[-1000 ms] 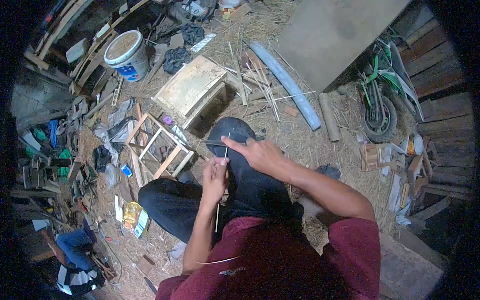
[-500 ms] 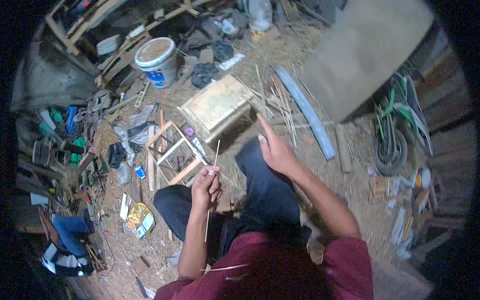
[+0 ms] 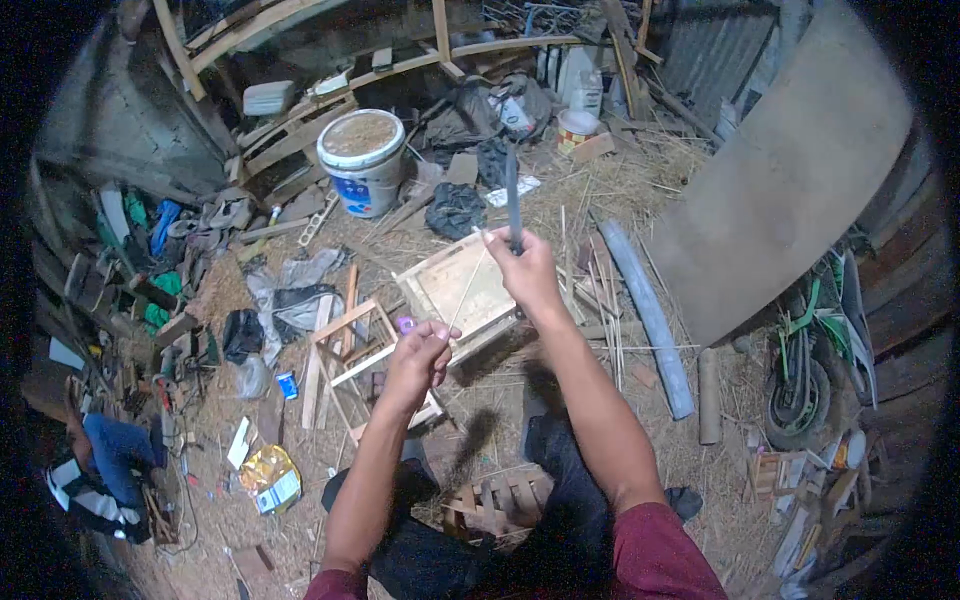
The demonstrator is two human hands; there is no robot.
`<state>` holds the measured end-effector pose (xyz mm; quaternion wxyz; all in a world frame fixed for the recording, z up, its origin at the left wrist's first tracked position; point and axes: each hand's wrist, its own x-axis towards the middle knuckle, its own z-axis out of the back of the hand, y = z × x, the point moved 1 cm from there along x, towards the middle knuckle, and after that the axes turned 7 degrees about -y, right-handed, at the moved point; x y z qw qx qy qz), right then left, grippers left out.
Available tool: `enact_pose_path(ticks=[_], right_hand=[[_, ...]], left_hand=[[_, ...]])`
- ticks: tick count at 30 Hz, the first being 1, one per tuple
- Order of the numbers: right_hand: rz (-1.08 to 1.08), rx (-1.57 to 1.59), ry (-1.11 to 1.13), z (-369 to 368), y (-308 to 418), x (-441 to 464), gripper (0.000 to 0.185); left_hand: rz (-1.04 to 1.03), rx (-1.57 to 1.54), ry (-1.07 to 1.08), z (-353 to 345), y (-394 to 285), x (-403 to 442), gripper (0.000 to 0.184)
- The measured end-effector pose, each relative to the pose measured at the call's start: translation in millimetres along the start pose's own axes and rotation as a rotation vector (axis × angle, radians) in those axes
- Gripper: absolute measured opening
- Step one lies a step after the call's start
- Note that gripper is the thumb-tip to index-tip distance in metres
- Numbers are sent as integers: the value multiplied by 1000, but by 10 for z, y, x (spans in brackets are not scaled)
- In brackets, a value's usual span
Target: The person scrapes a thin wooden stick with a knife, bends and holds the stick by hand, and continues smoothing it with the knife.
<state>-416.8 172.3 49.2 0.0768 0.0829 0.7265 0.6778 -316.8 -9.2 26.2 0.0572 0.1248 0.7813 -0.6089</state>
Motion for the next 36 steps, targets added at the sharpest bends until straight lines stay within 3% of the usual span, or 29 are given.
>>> enact_pose_path(ticks=[5, 14, 21, 28, 33, 36], right_hand=[[-110, 17, -28, -32, -379, 75, 19], [-212, 336, 144, -295, -297, 196, 15], [-300, 340, 204, -317, -122, 1, 15], [-267, 162, 316, -483, -131, -233, 14], [-269, 241, 377, -496, -208, -261, 31], [-202, 284, 264, -461, -213, -305, 31]], left_hand=[[89, -14, 34, 267, 98, 20, 22], [90, -141, -4, 379, -103, 102, 24], [54, -175, 110, 358, -70, 113, 26], [-30, -180, 54, 347, -26, 151, 31], [-10, -232, -30, 367, -28, 104, 27], [-33, -237, -49, 397, 2, 77, 27]])
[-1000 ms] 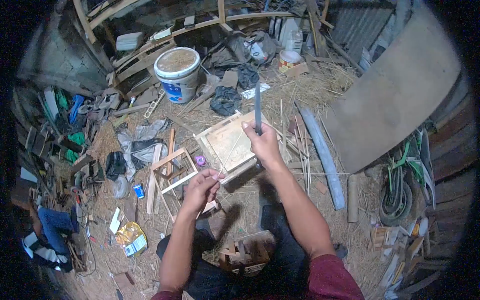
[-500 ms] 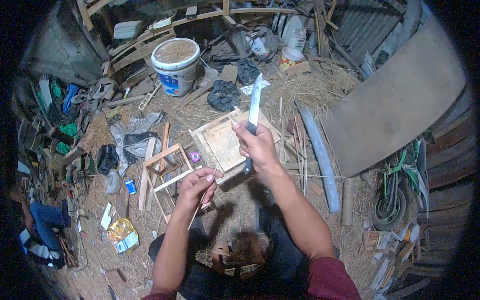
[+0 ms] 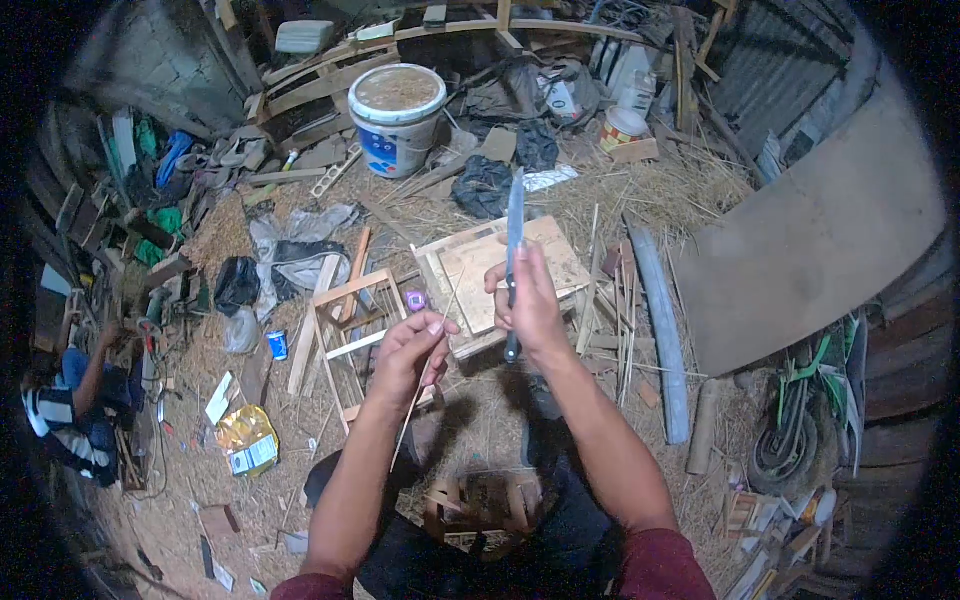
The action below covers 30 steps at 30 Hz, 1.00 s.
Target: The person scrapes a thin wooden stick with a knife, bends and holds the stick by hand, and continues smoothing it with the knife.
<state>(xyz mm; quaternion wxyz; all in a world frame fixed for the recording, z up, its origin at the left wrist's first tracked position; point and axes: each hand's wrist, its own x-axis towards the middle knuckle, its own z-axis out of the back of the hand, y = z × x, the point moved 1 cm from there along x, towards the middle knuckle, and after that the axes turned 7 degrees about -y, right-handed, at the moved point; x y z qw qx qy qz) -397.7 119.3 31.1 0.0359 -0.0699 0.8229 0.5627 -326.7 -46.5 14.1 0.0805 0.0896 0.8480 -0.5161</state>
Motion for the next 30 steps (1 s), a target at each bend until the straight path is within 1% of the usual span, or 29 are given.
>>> enact_pose_path(ticks=[1, 4, 6, 9, 10, 11, 12, 13, 14, 15, 16, 18, 19, 22, 23, 26, 27, 30], right_hand=[[9, -44, 42, 25, 5, -7, 31], [3, -36, 67, 59, -19, -45, 26], [69, -176, 61, 99, -81, -36, 23], [189, -413, 7, 124, -160, -54, 19], [234, -495, -16, 111, -184, -60, 19], [195, -507, -46, 96, -191, -76, 18], [176, -534, -16, 67, -193, -96, 18], [159, -560, 13, 40, -194, -111, 19], [144, -586, 41, 26, -208, -122, 19], [77, -523, 81, 16, -258, -135, 24], [62, -542, 111, 0, -291, -157, 27], [34, -582, 160, -48, -328, -209, 34], [40, -587, 124, -57, -369, -226, 37], [37, -632, 60, -76, -297, -167, 32], [123, -627, 8, -8, -375, -87, 30], [119, -697, -108, 40, -274, 3, 30], [248, -612, -137, 56, -315, 55, 29], [299, -658, -222, 231, -259, 158, 25]], left_hand=[[-2, 2, -6, 9, -1, -17, 26], [-5, 4, -9, 16, -11, -22, 22], [-15, -4, -19, 63, -11, -5, 18], [-193, 2, -218, 110, 16, 82, 15], [-199, -49, -271, 210, 40, 122, 18], [-247, -52, -356, 291, 56, 169, 19], [-294, -53, -441, 340, 10, 188, 20], [-262, -117, -491, 376, -37, 171, 23], [-248, -176, -505, 437, -77, 162, 21], [-267, -255, -502, 461, -83, 154, 20], [-286, -332, -493, 469, -88, 154, 20], [-299, -280, -476, 463, -116, 137, 18], [-300, -253, -466, 446, -122, 120, 18], [-286, -157, -431, 329, -120, 89, 16], [-280, -120, -400, 340, -76, 97, 19], [-239, -51, -275, 282, -74, 66, 22], [-226, -33, -242, 283, -67, 73, 23], [-139, -17, -242, 290, -76, 55, 23]])
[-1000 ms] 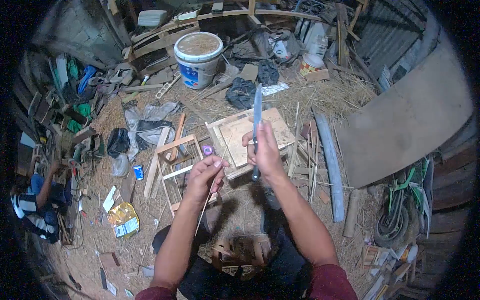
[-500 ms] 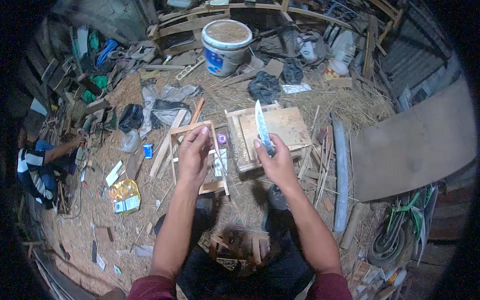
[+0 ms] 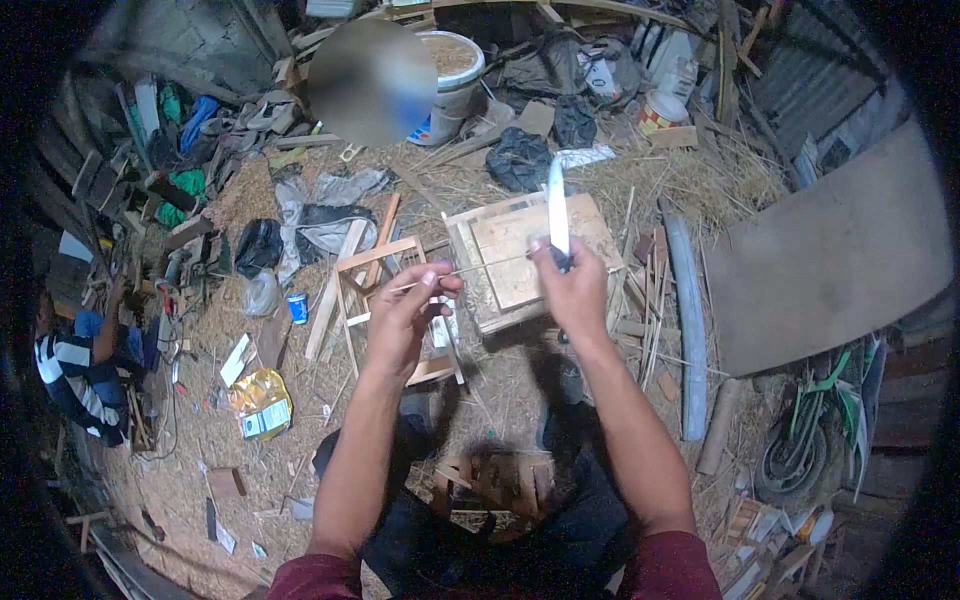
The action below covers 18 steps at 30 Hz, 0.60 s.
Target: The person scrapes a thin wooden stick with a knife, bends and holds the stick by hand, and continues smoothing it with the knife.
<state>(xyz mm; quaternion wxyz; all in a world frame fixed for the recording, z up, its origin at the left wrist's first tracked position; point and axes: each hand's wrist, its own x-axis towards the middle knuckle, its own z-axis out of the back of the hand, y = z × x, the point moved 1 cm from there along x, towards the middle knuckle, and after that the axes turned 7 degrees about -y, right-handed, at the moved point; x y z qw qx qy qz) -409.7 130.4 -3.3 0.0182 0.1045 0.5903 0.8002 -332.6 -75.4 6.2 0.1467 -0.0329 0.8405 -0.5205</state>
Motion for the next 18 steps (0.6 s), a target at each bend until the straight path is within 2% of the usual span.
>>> enact_pose_path(ticks=[2, 4, 7, 9, 12, 15, 18], right_hand=[[-74, 99, -13, 89, -27, 84, 20], [-54, 94, -62, 137, -114, 182, 19], [-34, 99, -46, 149, -222, 264, 19], [-28, -26, 52, 126, -334, 285, 21], [43, -142, 126, 95, -486, 265, 28], [165, -271, 78, 45, -715, 217, 31], [114, -417, 293, 97, -807, 236, 29]], left_hand=[[21, 84, -24, 7, -26, 0, 22], [60, 203, -64, 19, -41, 15, 21], [139, 445, 101, 91, 94, 77, 20], [229, 650, 171, 51, 129, 43, 19], [152, 1004, 202, -64, 279, -12, 18], [94, 1082, 129, -66, 385, 5, 18], [83, 1131, 44, -49, 480, 74, 20]])
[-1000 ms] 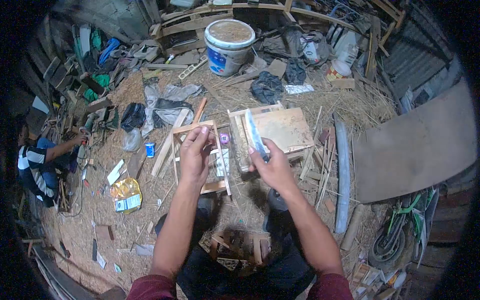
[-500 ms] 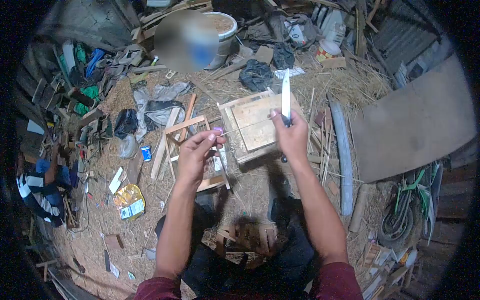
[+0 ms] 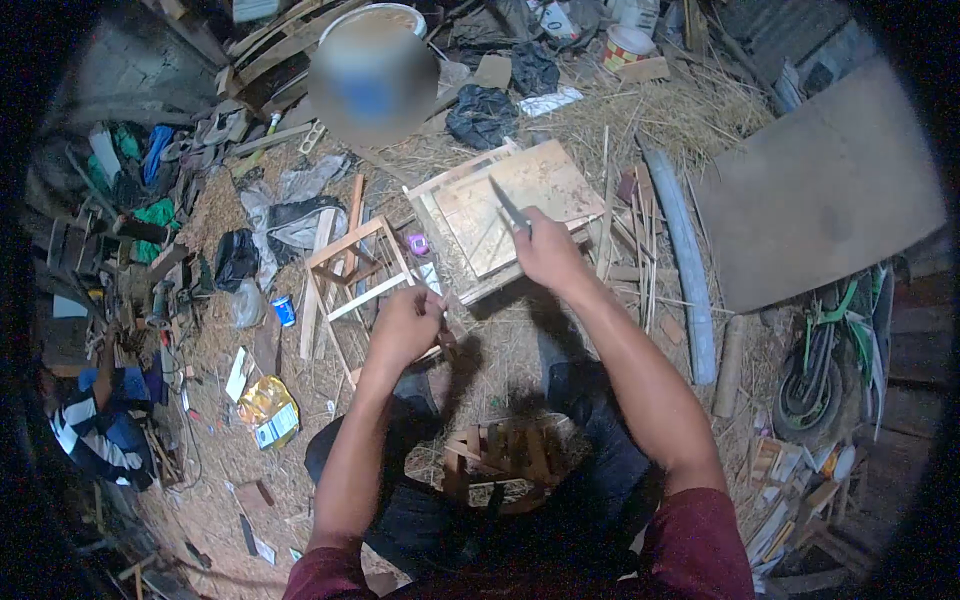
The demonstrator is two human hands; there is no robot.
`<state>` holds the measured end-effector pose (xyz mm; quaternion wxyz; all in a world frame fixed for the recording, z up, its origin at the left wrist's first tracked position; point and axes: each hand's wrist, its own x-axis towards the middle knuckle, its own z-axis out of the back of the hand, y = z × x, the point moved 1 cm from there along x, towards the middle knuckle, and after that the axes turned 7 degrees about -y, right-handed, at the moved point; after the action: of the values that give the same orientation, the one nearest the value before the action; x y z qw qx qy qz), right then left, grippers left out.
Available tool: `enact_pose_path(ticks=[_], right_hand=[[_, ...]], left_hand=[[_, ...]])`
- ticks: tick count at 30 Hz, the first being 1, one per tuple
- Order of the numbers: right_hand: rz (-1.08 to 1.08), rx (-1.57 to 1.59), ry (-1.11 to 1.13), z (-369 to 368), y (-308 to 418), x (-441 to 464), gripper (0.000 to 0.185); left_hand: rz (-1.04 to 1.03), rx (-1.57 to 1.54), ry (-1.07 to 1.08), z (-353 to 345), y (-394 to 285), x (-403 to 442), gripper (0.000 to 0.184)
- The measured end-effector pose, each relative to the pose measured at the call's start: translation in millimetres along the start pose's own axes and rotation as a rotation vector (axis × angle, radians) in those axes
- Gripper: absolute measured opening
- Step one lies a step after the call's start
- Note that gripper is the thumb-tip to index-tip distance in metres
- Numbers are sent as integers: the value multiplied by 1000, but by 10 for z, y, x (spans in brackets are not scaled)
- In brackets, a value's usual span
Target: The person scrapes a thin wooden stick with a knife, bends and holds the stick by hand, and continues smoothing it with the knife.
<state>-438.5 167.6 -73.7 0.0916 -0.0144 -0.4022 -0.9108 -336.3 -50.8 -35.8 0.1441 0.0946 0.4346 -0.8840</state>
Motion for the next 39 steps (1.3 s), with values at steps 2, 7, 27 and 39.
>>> enact_pose_path(ticks=[2, 7, 27, 39], right_hand=[[47, 3, 80, -74, 71, -86, 24], [359, -127, 256, -279, 346, -522, 34], [81, -410, 421, -329, -490, -198, 60], [123, -336, 360, -559, -452, -147, 54]], left_hand=[[10, 50, -21, -61, 51, 52, 21], [-30, 184, -28, -145, 6, 125, 24], [39, 229, 87, 271, -161, 218, 28], [9, 205, 55, 365, -146, 375, 31]])
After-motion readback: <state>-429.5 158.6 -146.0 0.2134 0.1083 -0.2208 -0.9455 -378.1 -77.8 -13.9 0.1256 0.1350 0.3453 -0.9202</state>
